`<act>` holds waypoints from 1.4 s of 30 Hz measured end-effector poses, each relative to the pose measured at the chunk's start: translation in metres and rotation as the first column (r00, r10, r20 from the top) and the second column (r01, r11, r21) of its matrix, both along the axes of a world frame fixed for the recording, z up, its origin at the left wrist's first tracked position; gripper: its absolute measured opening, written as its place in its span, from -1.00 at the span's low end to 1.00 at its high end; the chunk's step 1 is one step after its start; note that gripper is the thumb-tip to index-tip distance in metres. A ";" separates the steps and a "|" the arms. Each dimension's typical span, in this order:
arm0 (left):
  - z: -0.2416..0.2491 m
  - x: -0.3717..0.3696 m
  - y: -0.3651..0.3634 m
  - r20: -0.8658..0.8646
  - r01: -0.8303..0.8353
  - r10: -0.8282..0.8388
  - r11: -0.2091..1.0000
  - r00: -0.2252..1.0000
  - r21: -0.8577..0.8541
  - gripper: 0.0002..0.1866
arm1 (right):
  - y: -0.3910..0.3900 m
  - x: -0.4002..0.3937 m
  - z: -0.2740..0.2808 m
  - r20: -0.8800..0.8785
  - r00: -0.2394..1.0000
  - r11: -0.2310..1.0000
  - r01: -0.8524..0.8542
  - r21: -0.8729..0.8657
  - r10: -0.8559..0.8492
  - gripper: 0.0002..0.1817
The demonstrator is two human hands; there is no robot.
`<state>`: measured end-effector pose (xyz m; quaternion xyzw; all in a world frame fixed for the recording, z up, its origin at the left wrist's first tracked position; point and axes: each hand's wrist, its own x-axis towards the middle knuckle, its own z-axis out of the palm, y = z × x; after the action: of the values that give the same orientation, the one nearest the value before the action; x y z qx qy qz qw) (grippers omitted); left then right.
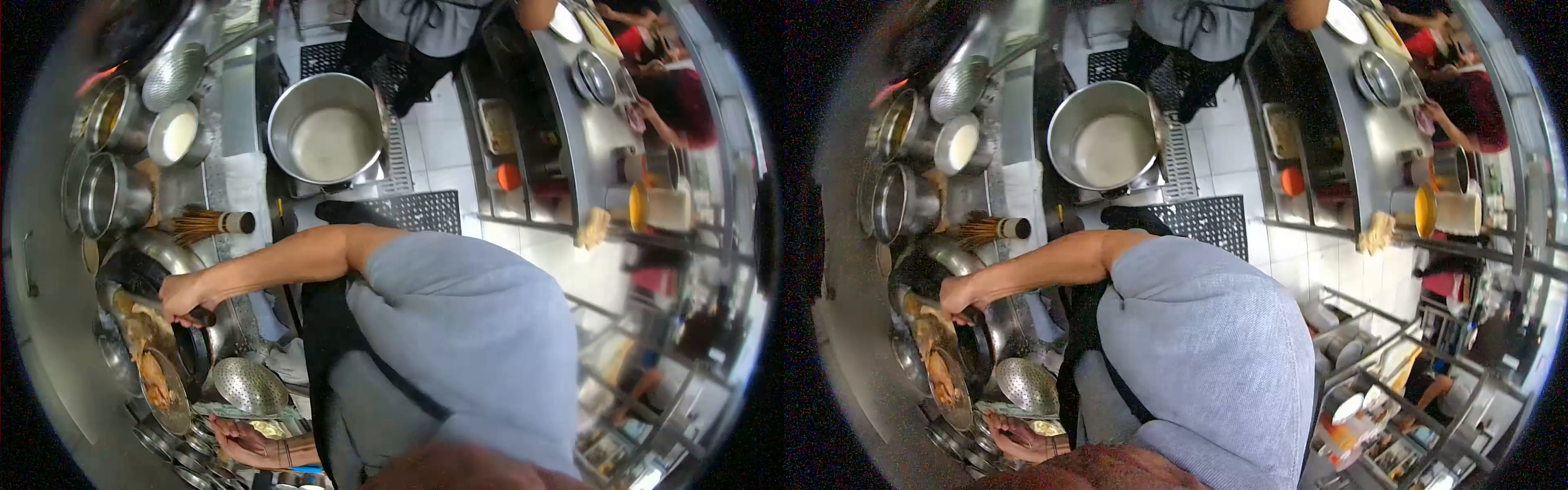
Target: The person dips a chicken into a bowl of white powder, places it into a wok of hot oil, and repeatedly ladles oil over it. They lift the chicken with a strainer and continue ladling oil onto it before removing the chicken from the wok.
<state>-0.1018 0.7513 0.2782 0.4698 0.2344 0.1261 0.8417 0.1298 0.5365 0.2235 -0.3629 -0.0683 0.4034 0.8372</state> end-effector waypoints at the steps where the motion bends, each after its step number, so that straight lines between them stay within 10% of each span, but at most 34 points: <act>1: -0.004 0.002 0.015 0.018 0.069 -0.068 0.998 0.997 -0.017 -0.67 | -0.004 -0.007 0.009 -0.016 0.999 0.999 0.047 0.015 -0.047 -0.92; 4: 0.004 0.016 0.010 -0.033 -0.038 0.041 0.996 0.999 0.081 -0.68 | -0.012 -0.011 0.018 0.058 0.998 0.998 0.014 -0.061 -0.011 -0.92; 5: -0.005 0.015 0.051 0.012 0.207 -0.207 0.978 0.978 -0.009 -0.66 | -0.006 -0.009 0.014 0.085 0.996 0.998 -0.026 -0.052 0.031 -0.89; 11: -0.012 0.022 0.097 -0.002 0.291 -0.295 0.941 0.955 -0.172 -0.65 | -0.026 -0.017 0.034 0.288 0.955 0.987 -0.024 -0.159 0.070 -0.74; 13: -0.010 0.020 0.099 -0.016 0.339 -0.345 0.928 0.938 -0.155 -0.60 | -0.037 -0.014 0.031 0.500 0.859 0.954 0.048 -0.295 0.111 -0.62; 15: 0.018 0.017 0.014 0.006 -0.024 0.025 0.999 1.000 -0.025 -0.47 | -0.023 -0.004 0.010 0.670 0.718 0.917 0.117 -0.381 0.186 -0.39; 17: 0.014 0.007 0.021 0.049 0.042 -0.041 0.999 0.998 -0.029 -0.47 | -0.003 -0.008 -0.032 0.931 0.363 0.867 0.476 -0.146 -0.042 -0.38; 19: 0.016 -0.006 0.033 0.166 0.167 -0.164 0.986 0.972 0.001 -0.47 | -0.048 -0.019 0.018 0.902 0.406 0.849 0.415 -0.326 0.147 -0.34; 20: 0.038 0.003 0.004 0.024 -0.085 0.088 0.992 0.996 -0.092 -0.59 | -0.061 -0.020 0.040 0.820 0.457 0.772 0.360 -0.524 0.344 -0.30; 21: 0.045 0.005 -0.001 0.023 -0.092 0.094 0.994 0.995 -0.057 -0.64 | -0.066 -0.024 0.032 0.920 0.324 0.801 0.478 -0.361 0.221 -0.30; 22: 0.050 0.004 -0.003 0.012 -0.079 0.079 0.996 0.997 -0.036 -0.69 | -0.081 -0.031 0.068 0.786 0.457 0.699 0.392 -0.598 0.416 -0.33; 31: 0.057 0.007 -0.029 0.071 -0.167 0.170 0.985 0.983 -0.052 -0.71 | -0.056 -0.001 0.009 0.886 0.298 0.815 0.366 -0.450 0.355 -0.59; 35: 0.050 -0.002 -0.033 0.065 -0.162 0.167 0.984 0.984 -0.073 -0.70 | -0.024 -0.009 0.020 0.335 0.886 0.856 -0.121 -0.502 0.322 -0.86; 42: 0.043 -0.007 -0.053 0.027 -0.196 0.198 0.978 0.980 -0.074 -0.70 | -0.030 0.012 0.029 -0.261 0.905 0.942 -0.322 0.093 0.335 -0.84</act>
<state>-0.1091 0.6983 0.3215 0.4120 0.2696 0.2085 0.8451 0.1417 0.5070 0.2525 -0.2671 -0.0218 0.5830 0.7670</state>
